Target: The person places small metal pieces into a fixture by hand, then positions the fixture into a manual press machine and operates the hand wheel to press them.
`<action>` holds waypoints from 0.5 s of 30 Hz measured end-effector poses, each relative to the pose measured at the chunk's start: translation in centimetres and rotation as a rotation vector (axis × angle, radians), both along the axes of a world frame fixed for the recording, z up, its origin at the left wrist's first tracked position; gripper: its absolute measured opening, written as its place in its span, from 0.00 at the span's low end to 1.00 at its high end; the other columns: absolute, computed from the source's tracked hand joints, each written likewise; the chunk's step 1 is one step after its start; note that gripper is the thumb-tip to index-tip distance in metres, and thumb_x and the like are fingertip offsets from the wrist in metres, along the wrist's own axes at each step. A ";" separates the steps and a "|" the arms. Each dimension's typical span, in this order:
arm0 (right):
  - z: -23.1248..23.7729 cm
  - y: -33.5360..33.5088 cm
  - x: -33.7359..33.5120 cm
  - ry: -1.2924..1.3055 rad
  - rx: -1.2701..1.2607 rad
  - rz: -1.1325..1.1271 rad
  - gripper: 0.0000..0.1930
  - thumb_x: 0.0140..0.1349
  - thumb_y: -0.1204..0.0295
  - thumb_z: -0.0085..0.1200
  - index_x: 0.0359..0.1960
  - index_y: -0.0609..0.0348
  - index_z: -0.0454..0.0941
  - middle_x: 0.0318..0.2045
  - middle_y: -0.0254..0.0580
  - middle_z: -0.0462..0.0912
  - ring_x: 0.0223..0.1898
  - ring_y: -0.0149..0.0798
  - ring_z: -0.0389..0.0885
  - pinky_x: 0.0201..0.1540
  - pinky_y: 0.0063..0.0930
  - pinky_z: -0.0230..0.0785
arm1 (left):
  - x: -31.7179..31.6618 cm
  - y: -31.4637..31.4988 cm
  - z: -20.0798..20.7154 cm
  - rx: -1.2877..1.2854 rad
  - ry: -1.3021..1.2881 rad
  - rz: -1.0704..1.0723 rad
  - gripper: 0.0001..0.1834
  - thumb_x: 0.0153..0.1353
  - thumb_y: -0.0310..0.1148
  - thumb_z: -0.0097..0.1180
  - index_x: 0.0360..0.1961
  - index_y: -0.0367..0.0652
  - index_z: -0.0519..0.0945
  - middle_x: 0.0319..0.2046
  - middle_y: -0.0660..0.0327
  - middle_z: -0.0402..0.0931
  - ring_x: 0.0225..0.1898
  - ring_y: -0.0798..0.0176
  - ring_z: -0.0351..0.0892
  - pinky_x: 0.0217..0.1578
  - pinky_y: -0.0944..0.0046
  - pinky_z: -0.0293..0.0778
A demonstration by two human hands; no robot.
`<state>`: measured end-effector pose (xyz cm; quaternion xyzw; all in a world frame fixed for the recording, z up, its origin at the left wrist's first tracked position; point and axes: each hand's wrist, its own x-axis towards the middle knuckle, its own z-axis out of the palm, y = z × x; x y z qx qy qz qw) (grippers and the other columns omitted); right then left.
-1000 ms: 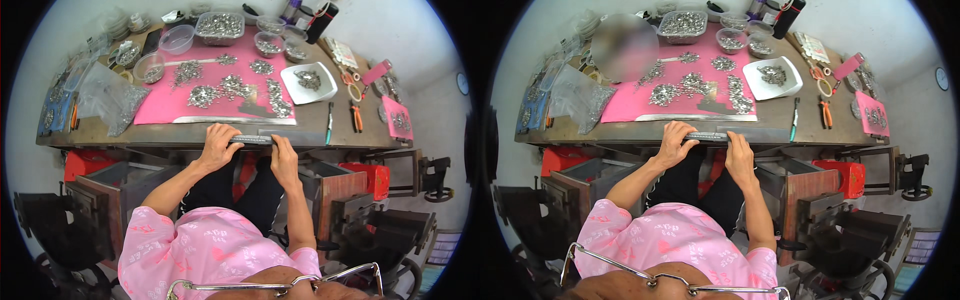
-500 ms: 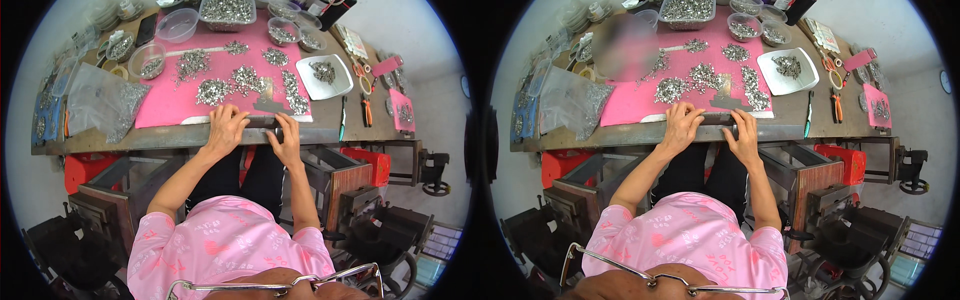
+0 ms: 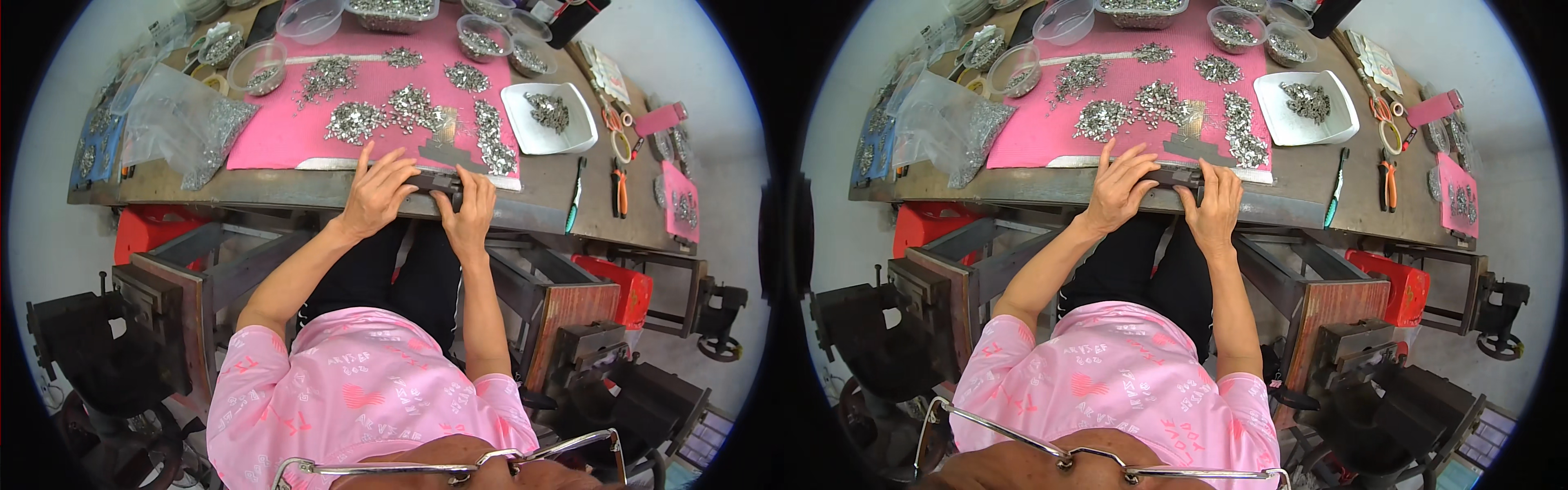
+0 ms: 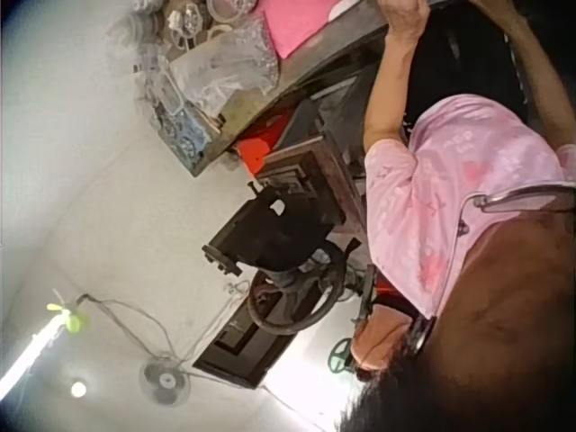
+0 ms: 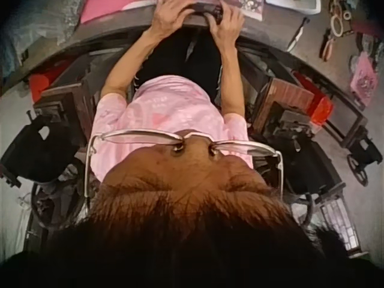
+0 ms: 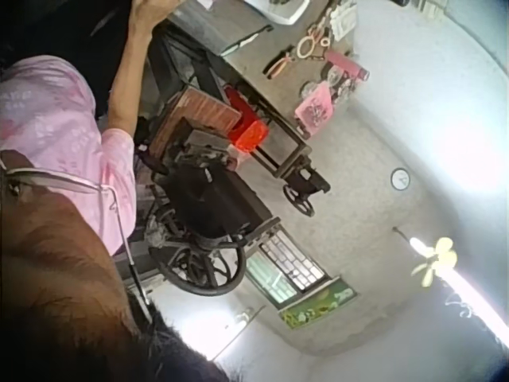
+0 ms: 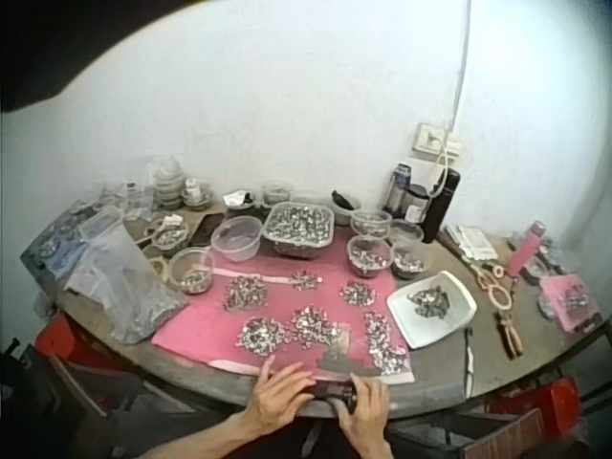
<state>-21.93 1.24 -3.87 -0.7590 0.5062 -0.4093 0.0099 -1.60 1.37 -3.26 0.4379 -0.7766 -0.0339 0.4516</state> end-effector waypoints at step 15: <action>-0.2 0.0 0.1 0.046 -0.047 -0.030 0.26 0.53 0.63 0.72 0.52 0.58 0.79 0.45 0.43 0.77 0.48 0.48 0.74 0.51 0.42 0.65 | 6.5 6.3 0.5 0.953 0.887 -0.071 0.14 0.77 0.35 0.48 0.48 0.33 0.79 0.38 0.56 0.82 0.37 0.65 0.85 0.42 0.68 0.80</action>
